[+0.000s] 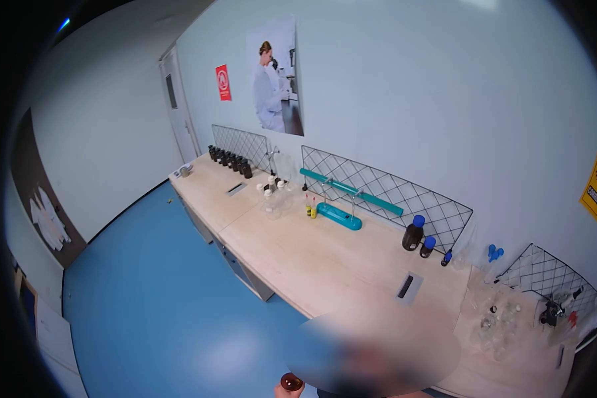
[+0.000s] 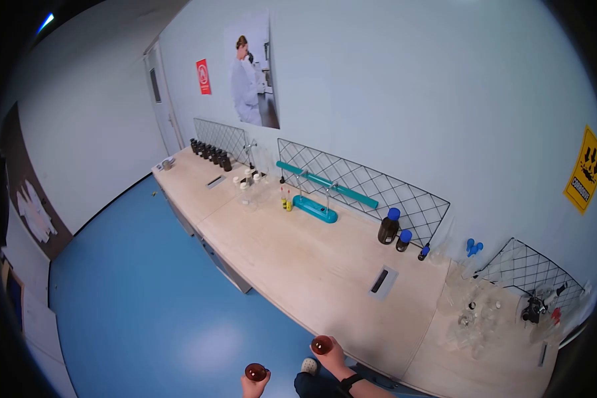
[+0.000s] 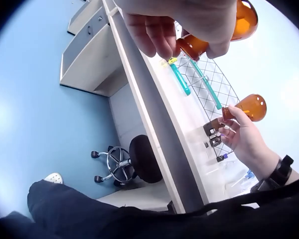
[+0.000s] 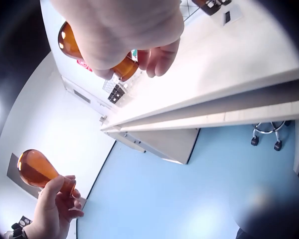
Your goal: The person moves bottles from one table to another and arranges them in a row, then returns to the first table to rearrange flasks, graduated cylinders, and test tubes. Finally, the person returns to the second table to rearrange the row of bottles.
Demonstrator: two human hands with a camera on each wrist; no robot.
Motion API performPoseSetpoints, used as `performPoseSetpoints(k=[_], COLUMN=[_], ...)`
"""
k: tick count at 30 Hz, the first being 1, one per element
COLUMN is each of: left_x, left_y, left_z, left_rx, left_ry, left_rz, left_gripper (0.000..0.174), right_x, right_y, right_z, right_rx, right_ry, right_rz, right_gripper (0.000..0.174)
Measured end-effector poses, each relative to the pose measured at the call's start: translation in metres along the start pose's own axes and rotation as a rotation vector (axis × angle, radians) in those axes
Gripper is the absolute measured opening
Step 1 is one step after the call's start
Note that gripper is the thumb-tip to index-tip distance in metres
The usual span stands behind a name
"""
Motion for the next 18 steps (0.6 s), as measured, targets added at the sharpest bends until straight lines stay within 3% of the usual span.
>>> performPoseSetpoints(k=[2,5,9,12,16,18], left_x=[0.002,-0.029,-0.060,-0.079,-0.103,-0.117], left_y=[0.056,0.137,0.222,0.275,0.361,0.405], left_z=[-0.003,-0.006,0.002,0.014,0.045,0.065], left_rx=[0.132,0.011,0.039,0.167,0.292,0.422], left_ry=[-0.049,0.050,-0.060,0.013,0.106,0.152], left_rz=[-0.093,0.151,0.247,0.174,0.361,0.292], left_gripper=[0.040,0.024,0.020,0.021,0.029,0.032], right_x=[-0.012,-0.003,-0.018,-0.020,-0.018,-0.025], right_y=[0.043,0.099,0.176,0.214,0.248,0.261], right_z=[-0.007,-0.025,-0.042,-0.060,-0.088,-0.104], right_rx=[-0.077,-0.131,-0.172,-0.230,-0.331,-0.405], right_ry=[-0.014,-0.006,0.015,-0.042,-0.003,0.020], right_rz=[0.033,0.060,0.030,0.076,0.118,0.132], right_gripper=[0.031,0.029,0.040,0.039,0.039,0.040])
Point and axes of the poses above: each hand's wrist, its own y-axis towards the middle knuckle, its own z-axis out of the palm, x = y × z, the point moved 4 cm from there along y, towards the middle knuckle, and after that the axes turned 14 degrees about x, right-handed, at the moved point
